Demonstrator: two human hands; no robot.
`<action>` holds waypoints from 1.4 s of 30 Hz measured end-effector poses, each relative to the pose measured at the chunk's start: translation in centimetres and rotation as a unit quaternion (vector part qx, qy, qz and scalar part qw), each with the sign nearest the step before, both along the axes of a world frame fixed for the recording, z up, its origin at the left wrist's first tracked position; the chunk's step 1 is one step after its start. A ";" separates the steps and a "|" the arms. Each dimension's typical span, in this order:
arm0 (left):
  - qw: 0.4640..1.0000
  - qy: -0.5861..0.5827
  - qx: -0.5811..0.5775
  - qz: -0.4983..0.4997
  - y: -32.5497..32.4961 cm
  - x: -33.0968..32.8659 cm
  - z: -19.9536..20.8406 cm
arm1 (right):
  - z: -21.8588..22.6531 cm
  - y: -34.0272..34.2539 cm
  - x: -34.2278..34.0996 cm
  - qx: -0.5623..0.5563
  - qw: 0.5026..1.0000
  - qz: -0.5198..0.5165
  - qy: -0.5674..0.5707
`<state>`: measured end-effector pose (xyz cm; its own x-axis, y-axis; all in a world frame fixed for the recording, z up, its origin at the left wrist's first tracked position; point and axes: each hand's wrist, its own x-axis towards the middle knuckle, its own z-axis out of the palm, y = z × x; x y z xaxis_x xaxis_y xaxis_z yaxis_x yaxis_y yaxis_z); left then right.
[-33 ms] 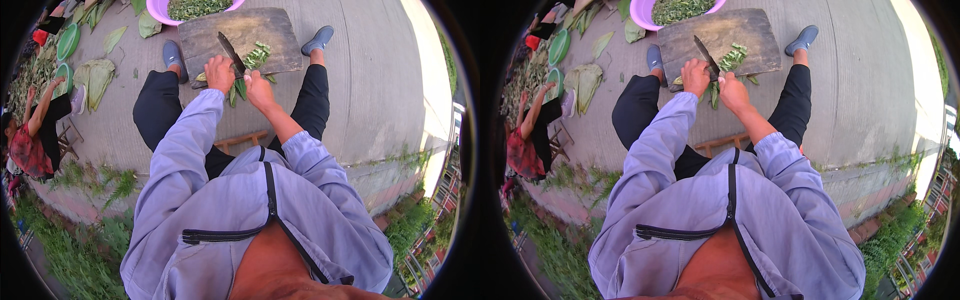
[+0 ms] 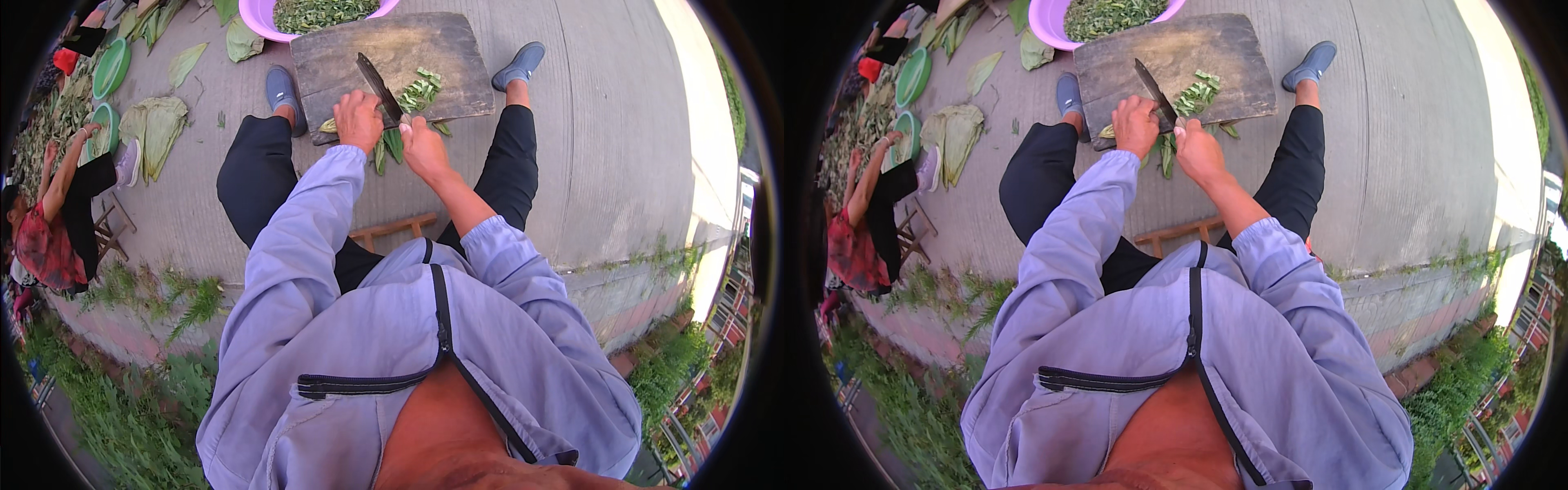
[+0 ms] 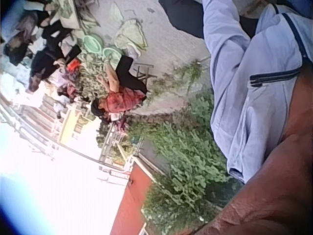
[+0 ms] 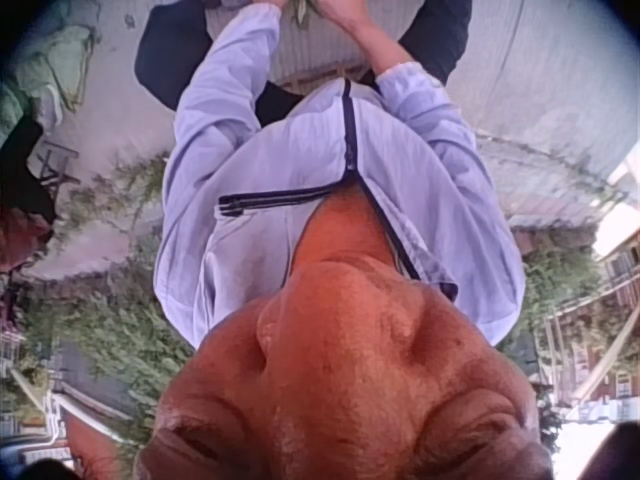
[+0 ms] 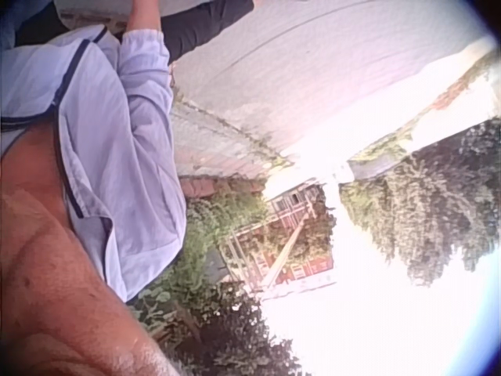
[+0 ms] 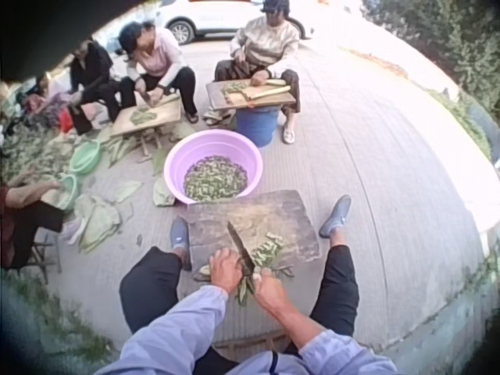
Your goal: The person sits on a stool and uses a cleaver to chop green stalks into small pieces on a wooden board, with a basin of chopped vegetables nearby.
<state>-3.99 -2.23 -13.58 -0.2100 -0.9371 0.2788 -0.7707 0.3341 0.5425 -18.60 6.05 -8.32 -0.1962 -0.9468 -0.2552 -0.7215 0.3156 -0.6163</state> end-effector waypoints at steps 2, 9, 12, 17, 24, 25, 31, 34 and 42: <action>1.000 -0.004 0.003 -0.003 0.0 0.1 0.0 | -0.2 0.6 -0.3 -0.003 1.000 0.000 0.002; 0.999 0.018 0.028 0.002 -0.2 0.4 -0.5 | 0.9 1.8 -0.7 0.008 1.000 -0.013 -0.004; 0.999 0.015 0.032 0.003 -0.2 0.3 -0.5 | 1.2 2.2 -1.0 0.019 1.000 -0.010 -0.009; 0.999 0.016 0.033 0.002 -0.2 0.5 -0.8 | 1.8 2.9 -1.1 0.012 1.000 0.008 -0.022; 0.999 0.021 0.029 0.003 -0.4 0.4 -1.0 | 2.1 3.2 -0.9 0.021 0.999 0.018 -0.024; 0.999 0.022 0.030 0.001 -0.4 0.5 -1.0 | 2.1 3.1 -0.9 0.025 0.999 0.017 -0.026; 0.999 0.019 0.036 -0.014 -0.7 0.3 -1.3 | 1.8 2.2 -0.7 0.040 0.999 0.022 -0.021; 1.000 0.012 0.024 -0.014 -1.0 0.9 -1.3 | 2.4 1.4 0.0 0.055 0.998 0.030 -0.006; 1.000 0.025 0.010 -0.006 0.3 0.2 0.0 | 1.6 1.9 0.5 0.040 0.999 0.006 -0.004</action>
<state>-3.78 -1.95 -13.56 -0.2078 -0.9401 0.2704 -0.7378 0.3321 0.5877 -18.12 7.91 -6.76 -0.1819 -0.9260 -0.3308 -0.7214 0.3542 -0.5951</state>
